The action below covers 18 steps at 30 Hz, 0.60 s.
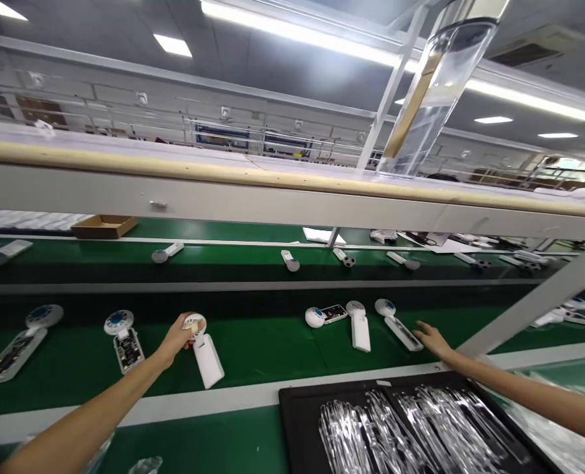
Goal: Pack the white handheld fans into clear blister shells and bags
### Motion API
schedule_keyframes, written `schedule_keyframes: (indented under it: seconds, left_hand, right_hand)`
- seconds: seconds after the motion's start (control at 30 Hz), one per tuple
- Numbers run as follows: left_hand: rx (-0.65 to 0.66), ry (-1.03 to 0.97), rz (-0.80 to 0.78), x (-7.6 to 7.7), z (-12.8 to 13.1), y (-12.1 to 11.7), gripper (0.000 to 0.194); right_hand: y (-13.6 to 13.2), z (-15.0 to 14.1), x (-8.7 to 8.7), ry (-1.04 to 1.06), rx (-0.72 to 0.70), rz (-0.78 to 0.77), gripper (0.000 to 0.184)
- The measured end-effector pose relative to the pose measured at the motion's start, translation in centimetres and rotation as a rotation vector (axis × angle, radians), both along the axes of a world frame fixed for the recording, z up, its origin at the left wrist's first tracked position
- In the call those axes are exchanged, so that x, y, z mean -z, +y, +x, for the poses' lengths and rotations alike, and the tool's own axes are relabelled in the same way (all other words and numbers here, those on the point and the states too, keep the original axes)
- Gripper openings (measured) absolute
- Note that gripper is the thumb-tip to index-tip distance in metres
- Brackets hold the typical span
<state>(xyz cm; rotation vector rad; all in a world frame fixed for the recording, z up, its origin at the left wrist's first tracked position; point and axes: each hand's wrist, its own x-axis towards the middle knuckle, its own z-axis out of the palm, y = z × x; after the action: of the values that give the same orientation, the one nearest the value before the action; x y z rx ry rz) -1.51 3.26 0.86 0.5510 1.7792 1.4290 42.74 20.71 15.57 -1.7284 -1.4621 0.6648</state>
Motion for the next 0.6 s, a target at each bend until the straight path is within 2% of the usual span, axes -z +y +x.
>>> schedule_keyframes:
  seconds: [0.07, 0.1, 0.17, 0.23, 0.3, 0.37, 0.4, 0.47, 0.53, 0.6]
  left_hand:
    - [0.03, -0.031, 0.098, -1.6, -0.4, -2.2, 0.061]
    - [0.058, -0.068, 0.15, -2.5, -0.4, -3.4, 0.06]
    - [0.128, -0.253, 0.283, -4.1, 0.1, -5.5, 0.056]
    - [0.178, -0.566, 0.44, -5.5, 1.2, -7.4, 0.052]
    - [0.16, -0.87, 0.548, -6.4, 2.7, -9.0, 0.049]
    - [0.107, -1.036, 0.579, -7.0, 4.3, -10.4, 0.047]
    - [0.084, -1.084, 0.589, -7.2, 4.9, -10.9, 0.046]
    - [0.072, -1.139, 0.601, -7.5, 5.8, -11.8, 0.047]
    - [0.089, -1.16, 0.607, -7.7, 6.1, -12.4, 0.048]
    - [0.072, -1.157, 0.628, -7.9, 6.1, -12.9, 0.046]
  right_hand:
    - [-1.7, -1.9, 0.1, 0.033, -0.046, 0.003, 0.047]
    - [-3.4, -3.1, 0.6, 0.052, -0.077, -0.001, 0.045]
    - [-8.6, -6.3, 2.3, 0.086, -0.15, -0.026, 0.044]
    - [-15.1, -10.1, 4.5, 0.115, -0.225, -0.081, 0.047]
    - [-21.2, -14.6, 6.4, 0.238, -0.374, -0.19, 0.055]
    - [-25.6, -19.1, 7.4, 0.402, -0.54, -0.284, 0.062]
    - [-27.0, -21.2, 7.4, 0.419, -0.588, -0.249, 0.062]
    - [-28.6, -24.5, 6.7, 0.411, -0.578, -0.13, 0.055]
    - [-29.4, -26.5, 5.7, 0.336, -0.566, -0.003, 0.047]
    - [-30.1, -27.3, 5.2, 0.218, -0.605, 0.061, 0.046]
